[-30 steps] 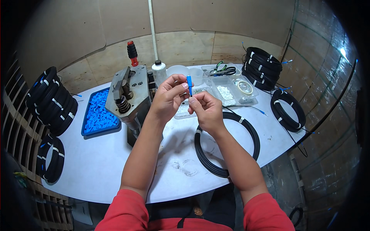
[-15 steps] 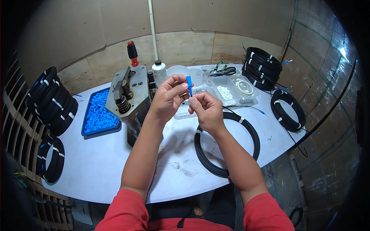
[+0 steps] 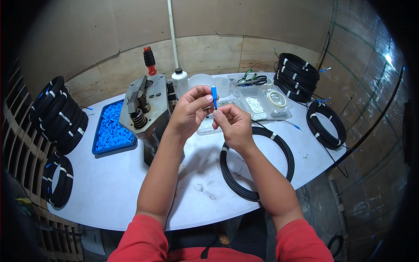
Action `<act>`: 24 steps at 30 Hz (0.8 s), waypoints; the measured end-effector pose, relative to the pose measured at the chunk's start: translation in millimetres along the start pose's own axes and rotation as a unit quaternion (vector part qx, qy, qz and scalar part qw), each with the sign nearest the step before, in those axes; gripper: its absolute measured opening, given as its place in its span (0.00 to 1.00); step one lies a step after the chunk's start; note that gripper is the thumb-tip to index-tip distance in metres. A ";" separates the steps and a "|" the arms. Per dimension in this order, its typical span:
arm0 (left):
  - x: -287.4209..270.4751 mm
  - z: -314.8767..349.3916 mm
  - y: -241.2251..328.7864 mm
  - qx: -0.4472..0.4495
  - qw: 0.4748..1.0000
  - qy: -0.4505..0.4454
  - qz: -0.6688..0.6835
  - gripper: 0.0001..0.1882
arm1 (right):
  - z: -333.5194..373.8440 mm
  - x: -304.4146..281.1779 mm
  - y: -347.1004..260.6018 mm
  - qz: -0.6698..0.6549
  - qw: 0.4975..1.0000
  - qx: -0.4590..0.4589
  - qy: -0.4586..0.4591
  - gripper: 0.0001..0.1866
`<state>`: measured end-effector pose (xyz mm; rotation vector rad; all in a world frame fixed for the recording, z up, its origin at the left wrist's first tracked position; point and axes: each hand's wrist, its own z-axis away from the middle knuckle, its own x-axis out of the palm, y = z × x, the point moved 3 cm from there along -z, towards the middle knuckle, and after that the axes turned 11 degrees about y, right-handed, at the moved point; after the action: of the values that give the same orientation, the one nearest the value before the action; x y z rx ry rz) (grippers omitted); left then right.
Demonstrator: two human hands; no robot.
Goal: Crimping electrical connectors onto wires using a bench-top press machine.
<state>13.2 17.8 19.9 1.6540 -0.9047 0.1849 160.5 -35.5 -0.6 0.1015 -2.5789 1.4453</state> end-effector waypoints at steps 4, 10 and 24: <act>3.2 2.1 3.3 0.025 0.999 0.013 -0.032 0.09 | -0.5 0.2 -1.0 -0.003 1.000 -0.006 0.005 0.07; -14.6 -8.2 -15.2 0.126 0.899 0.117 -0.404 0.10 | -6.4 -6.5 0.2 -0.018 0.999 -0.008 0.038 0.07; -89.5 -72.6 -115.3 -0.073 0.623 0.026 -0.778 0.13 | -7.0 -6.5 4.6 -0.012 0.999 -0.013 0.030 0.06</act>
<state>50.5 125.3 -96.8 1.7001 0.7761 -1.0090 167.1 -27.4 -2.1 0.0836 -2.5386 1.3855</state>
